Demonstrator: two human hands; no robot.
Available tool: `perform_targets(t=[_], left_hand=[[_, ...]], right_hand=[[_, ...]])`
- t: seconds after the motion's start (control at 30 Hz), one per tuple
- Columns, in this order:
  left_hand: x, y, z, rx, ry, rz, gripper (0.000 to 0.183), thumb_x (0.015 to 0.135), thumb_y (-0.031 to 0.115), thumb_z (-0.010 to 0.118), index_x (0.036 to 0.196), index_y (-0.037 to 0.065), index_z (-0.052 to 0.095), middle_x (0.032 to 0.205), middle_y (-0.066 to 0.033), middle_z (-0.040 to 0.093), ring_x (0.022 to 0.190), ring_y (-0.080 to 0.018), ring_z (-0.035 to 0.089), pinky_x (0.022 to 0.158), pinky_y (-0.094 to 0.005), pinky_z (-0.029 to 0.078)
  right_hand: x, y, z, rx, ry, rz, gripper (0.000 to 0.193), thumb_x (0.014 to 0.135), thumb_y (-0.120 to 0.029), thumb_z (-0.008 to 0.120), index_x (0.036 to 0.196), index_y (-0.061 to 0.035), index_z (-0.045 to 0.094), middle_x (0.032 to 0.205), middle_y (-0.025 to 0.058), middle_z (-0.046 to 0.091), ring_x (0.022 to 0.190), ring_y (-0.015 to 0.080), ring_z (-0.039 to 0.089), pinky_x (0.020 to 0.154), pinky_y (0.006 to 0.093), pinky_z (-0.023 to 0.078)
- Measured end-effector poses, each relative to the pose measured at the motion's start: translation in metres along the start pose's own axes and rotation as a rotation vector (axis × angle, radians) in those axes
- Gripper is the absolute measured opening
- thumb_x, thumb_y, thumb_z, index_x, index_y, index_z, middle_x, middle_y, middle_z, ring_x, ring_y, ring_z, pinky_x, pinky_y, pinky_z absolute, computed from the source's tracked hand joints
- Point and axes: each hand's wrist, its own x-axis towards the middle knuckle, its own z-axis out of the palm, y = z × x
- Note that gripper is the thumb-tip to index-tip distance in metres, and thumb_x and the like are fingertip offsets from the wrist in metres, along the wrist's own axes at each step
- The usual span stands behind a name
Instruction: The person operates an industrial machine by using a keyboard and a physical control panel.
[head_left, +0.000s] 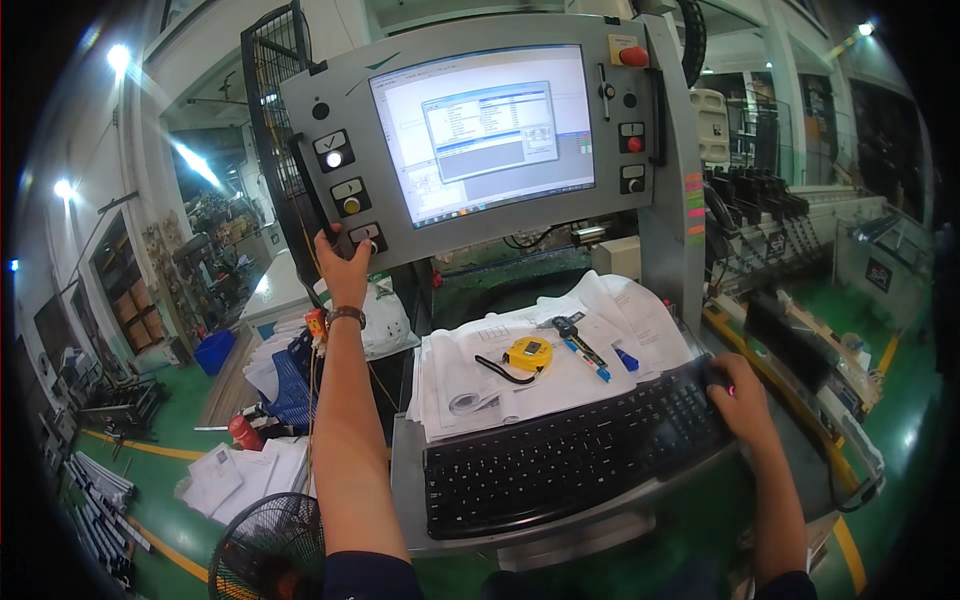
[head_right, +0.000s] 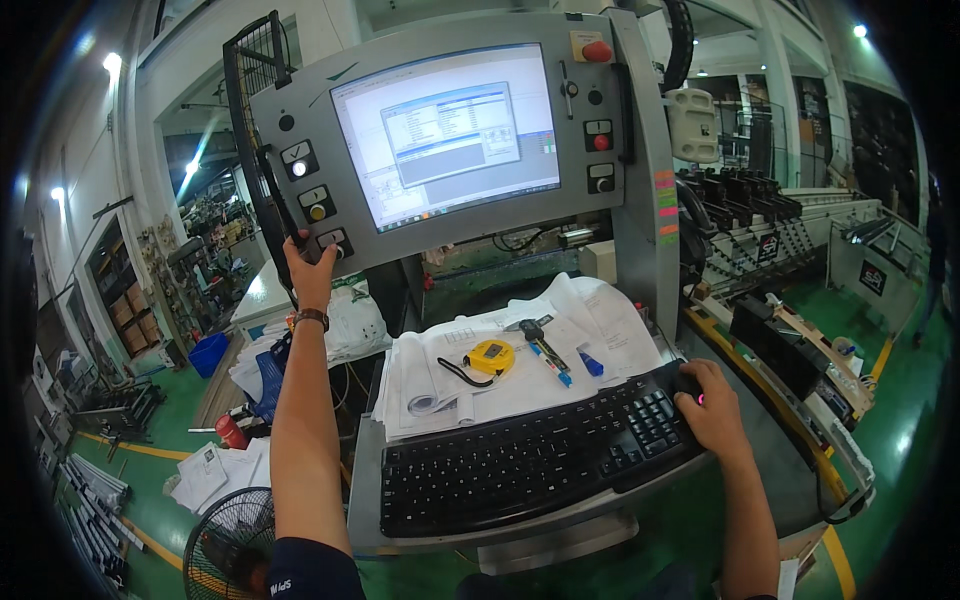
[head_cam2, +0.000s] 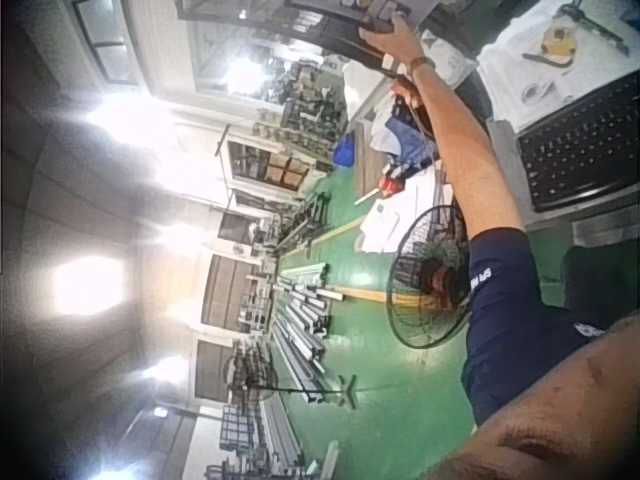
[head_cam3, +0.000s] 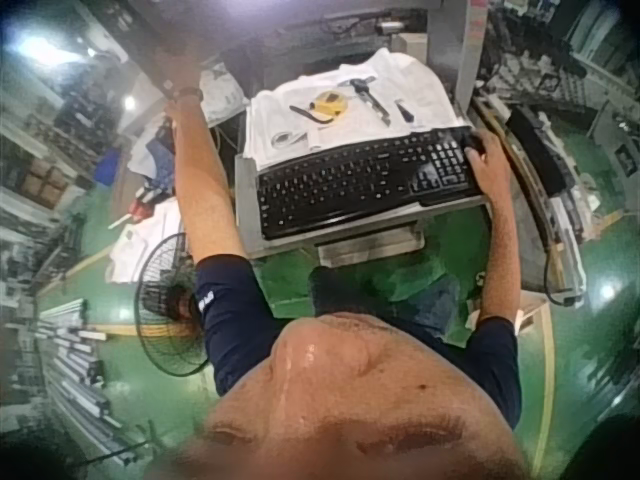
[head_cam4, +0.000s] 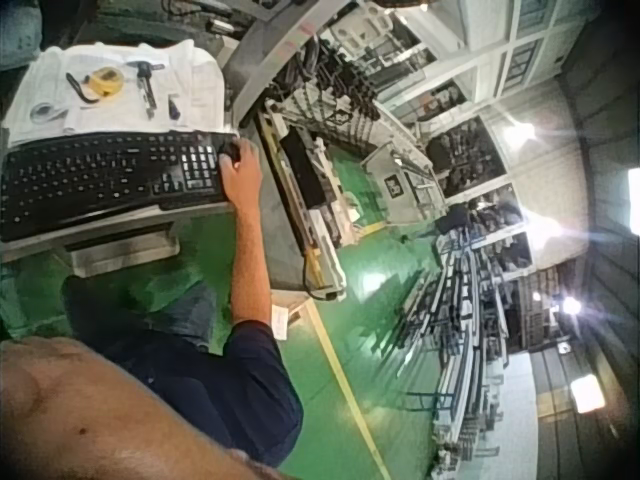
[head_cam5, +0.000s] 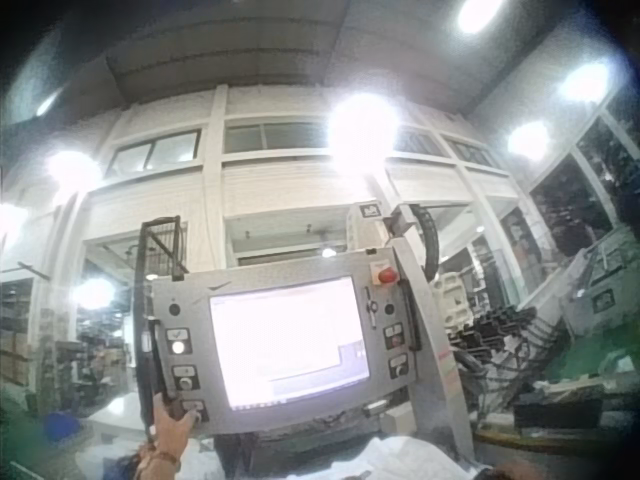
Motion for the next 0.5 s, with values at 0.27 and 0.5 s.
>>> perform_targets(t=[0.27, 0.5], left_hand=[[-0.0010, 0.0011, 0.0027, -0.001, 0.007, -0.009, 0.058, 0.092, 0.010, 0.083, 0.140, 0.006, 0.052, 0.133, -0.0150, 0.063, 0.121, -0.0269, 0.069, 0.104, -0.0396, 0.055], [0.0001, -0.0017, -0.0008, 0.011, 0.007, 0.009, 0.058, 0.093, 0.009, 0.083, 0.142, 0.006, 0.051, 0.134, -0.0148, 0.063, 0.120, -0.0273, 0.070, 0.103, -0.0387, 0.056]], right_hand=[[-0.0003, 0.0082, 0.0011, -0.012, -0.023, -0.015, 0.045, 0.090, -0.017, 0.072, 0.133, -0.0026, 0.068, 0.143, 0.0176, 0.065, 0.127, 0.0391, 0.067, 0.106, 0.0426, 0.053], [0.0002, 0.0074, 0.0023, 0.004, -0.024, -0.031, 0.045, 0.091, -0.018, 0.073, 0.133, -0.0037, 0.068, 0.144, 0.0172, 0.064, 0.128, 0.0389, 0.067, 0.105, 0.0431, 0.053]])
